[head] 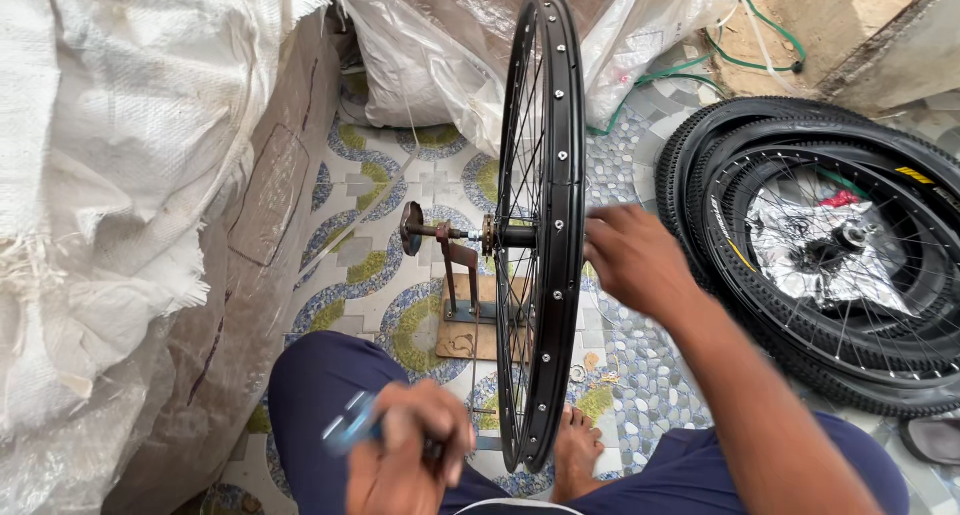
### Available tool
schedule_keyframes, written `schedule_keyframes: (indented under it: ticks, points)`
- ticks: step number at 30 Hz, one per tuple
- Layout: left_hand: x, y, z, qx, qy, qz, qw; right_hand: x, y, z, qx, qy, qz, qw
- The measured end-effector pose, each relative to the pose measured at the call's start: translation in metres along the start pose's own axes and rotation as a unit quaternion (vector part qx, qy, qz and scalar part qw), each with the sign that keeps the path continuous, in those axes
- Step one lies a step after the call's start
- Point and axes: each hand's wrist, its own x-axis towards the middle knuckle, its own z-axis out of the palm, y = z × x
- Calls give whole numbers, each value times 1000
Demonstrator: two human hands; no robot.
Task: The person threads spokes through a bicycle wheel rim and hub while the wheel is mounted on a truing stand, tightening the nipples by hand.
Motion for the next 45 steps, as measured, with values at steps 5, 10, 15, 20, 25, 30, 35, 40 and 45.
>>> schedule_keyframes:
  ticks: [5,10,15,20,25,30,35,40,45]
  points:
    - [-20,-36,-40,92,127,-191,969,33,29,60,61,-118,-72,988]
    - [-23,-46,-62,145,219,-222,939,27,36,76,-7,-212,54,976]
    - [-18,-47,-64,142,200,-221,944,38,33,61,122,-273,110,948]
    - [-17,-49,-68,129,209,-234,941,38,47,66,185,-285,86,937]
    - [-18,-51,-69,143,215,-228,939,16,36,71,35,-134,1,990]
    - [-20,-44,-68,139,201,-225,943,36,40,57,107,-202,28,973]
    - [-24,-41,-69,153,227,-215,937,34,39,45,230,-118,79,963]
    - [-28,-45,-70,145,213,-222,940,34,39,45,226,-154,143,951]
    - [-29,-47,-67,153,202,-226,941,29,38,47,157,-177,111,965]
